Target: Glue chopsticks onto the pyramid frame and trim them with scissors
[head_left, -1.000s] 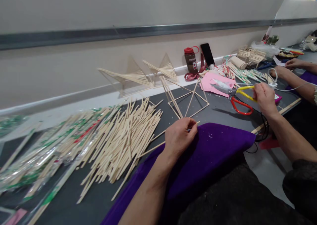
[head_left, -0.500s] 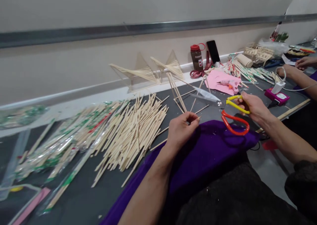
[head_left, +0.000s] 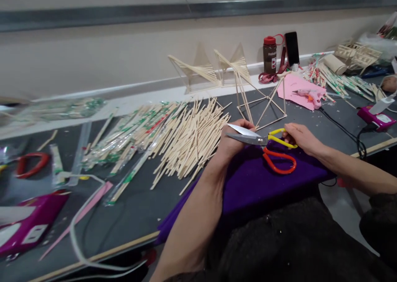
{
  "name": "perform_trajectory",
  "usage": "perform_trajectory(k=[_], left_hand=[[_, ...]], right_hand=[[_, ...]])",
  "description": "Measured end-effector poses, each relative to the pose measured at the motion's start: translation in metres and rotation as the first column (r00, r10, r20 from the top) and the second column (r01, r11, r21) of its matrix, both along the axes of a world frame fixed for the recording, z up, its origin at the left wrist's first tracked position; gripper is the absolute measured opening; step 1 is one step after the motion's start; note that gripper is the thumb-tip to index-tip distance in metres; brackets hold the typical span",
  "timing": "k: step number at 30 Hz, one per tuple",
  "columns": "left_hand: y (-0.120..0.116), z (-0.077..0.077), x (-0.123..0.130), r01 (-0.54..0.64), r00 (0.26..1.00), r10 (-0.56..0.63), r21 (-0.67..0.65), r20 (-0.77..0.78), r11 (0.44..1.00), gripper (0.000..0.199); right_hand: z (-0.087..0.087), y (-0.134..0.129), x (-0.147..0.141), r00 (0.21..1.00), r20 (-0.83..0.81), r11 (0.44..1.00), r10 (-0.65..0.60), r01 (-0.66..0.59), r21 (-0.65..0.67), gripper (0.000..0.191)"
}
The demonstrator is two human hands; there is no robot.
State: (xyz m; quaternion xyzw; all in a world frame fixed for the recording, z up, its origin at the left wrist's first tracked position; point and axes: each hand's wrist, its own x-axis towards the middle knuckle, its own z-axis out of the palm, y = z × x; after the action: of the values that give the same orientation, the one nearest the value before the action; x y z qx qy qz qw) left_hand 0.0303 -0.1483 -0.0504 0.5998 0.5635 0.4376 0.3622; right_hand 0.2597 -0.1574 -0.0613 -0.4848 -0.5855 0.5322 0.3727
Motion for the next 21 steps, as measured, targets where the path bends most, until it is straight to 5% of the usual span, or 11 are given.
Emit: perform_trajectory(k=[5,9,15,21], left_hand=[[-0.001,0.002,0.001,-0.023,0.999,0.024,0.020,-0.042,1.000,0.015],[-0.001,-0.002,0.001,-0.018,1.000,0.018,0.018,-0.023,1.000,0.012],[0.002,-0.007,-0.001,0.008,1.000,-0.007,0.033,-0.014,0.999,0.009],[0.000,0.001,0.002,-0.016,1.000,0.016,-0.006,-0.012,1.000,0.012]], right_hand=[[-0.005,-0.001,0.004,0.895,0.433,0.888,-0.108,-0.109,0.446,0.031],[0.000,-0.002,0.005,0.835,0.542,0.845,-0.096,-0.220,0.488,0.037],[0.012,0.016,-0.007,0.874,0.473,0.801,0.107,-0.358,0.480,0.036],[0.011,0.025,-0.021,0.954,0.256,0.771,0.155,-0.279,0.573,0.018]])
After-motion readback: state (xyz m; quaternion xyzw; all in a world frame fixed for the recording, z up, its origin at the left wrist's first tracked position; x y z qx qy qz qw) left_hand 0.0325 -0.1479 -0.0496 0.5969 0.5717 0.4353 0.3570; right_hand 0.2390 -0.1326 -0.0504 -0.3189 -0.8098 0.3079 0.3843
